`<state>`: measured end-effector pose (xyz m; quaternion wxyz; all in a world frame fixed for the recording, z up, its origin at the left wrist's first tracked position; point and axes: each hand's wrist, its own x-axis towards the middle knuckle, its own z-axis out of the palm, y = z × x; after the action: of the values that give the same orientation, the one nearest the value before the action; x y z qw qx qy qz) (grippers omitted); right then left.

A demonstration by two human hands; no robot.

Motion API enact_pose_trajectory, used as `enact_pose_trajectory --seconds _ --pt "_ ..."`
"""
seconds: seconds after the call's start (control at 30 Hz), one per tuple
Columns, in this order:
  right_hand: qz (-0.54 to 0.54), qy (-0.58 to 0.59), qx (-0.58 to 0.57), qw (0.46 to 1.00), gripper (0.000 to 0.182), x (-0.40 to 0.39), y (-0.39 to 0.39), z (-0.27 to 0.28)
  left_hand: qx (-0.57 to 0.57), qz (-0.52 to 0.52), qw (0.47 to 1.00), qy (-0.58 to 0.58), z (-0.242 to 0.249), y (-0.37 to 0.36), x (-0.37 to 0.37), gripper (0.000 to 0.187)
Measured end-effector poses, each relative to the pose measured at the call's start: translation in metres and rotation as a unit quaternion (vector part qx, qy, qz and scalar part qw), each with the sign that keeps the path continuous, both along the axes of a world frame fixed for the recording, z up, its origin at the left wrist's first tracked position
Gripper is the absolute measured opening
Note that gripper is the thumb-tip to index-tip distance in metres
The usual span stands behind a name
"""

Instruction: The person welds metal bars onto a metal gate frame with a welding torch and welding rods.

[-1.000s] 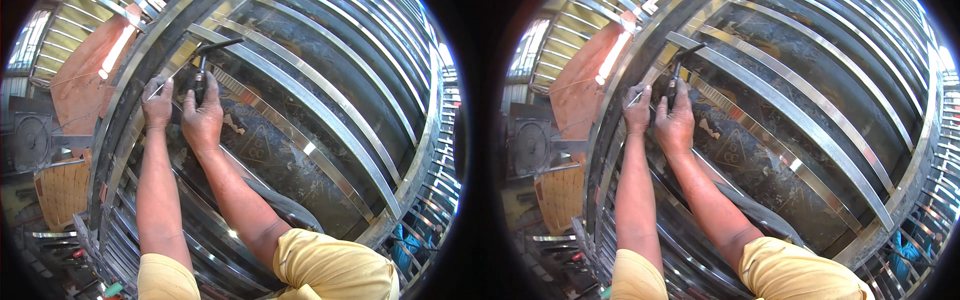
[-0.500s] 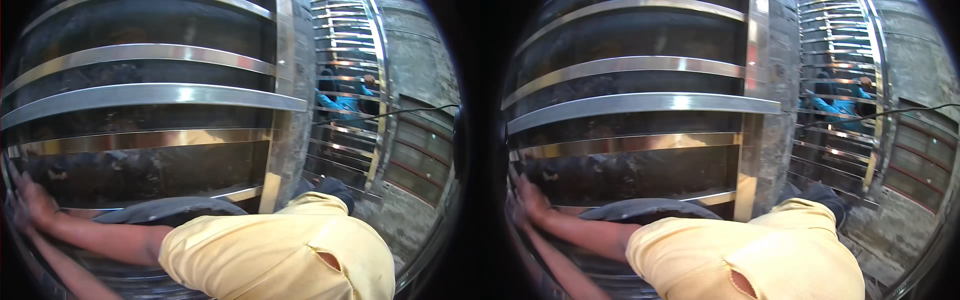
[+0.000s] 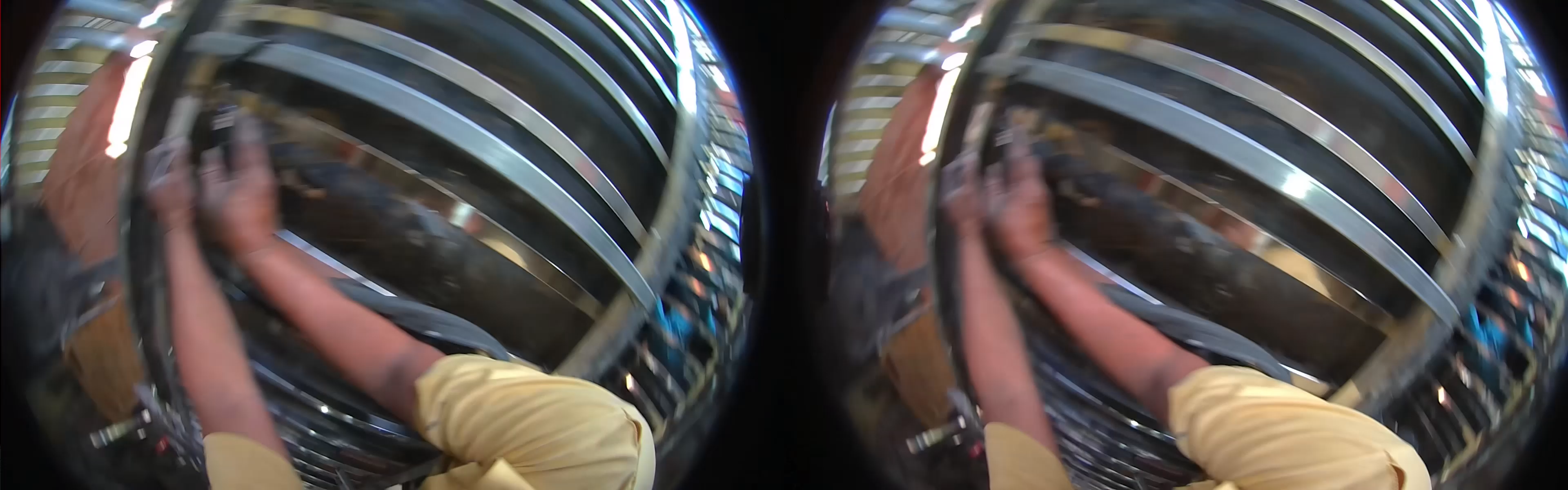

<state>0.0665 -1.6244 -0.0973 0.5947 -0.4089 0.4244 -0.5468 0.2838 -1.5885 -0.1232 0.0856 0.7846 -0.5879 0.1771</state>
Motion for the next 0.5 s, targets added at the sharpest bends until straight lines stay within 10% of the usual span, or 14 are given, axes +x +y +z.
enact_pose_trajectory --seconds 0.07,0.5 --pt "-0.034 0.046 -0.041 0.998 0.062 0.018 0.000 -0.007 -0.162 0.048 0.939 0.300 0.021 -0.017 -0.050 0.018" --pt "0.009 0.068 -0.021 0.997 0.061 0.013 -0.002 0.001 -0.176 0.063 0.925 0.330 0.031 -0.020 -0.072 0.017"
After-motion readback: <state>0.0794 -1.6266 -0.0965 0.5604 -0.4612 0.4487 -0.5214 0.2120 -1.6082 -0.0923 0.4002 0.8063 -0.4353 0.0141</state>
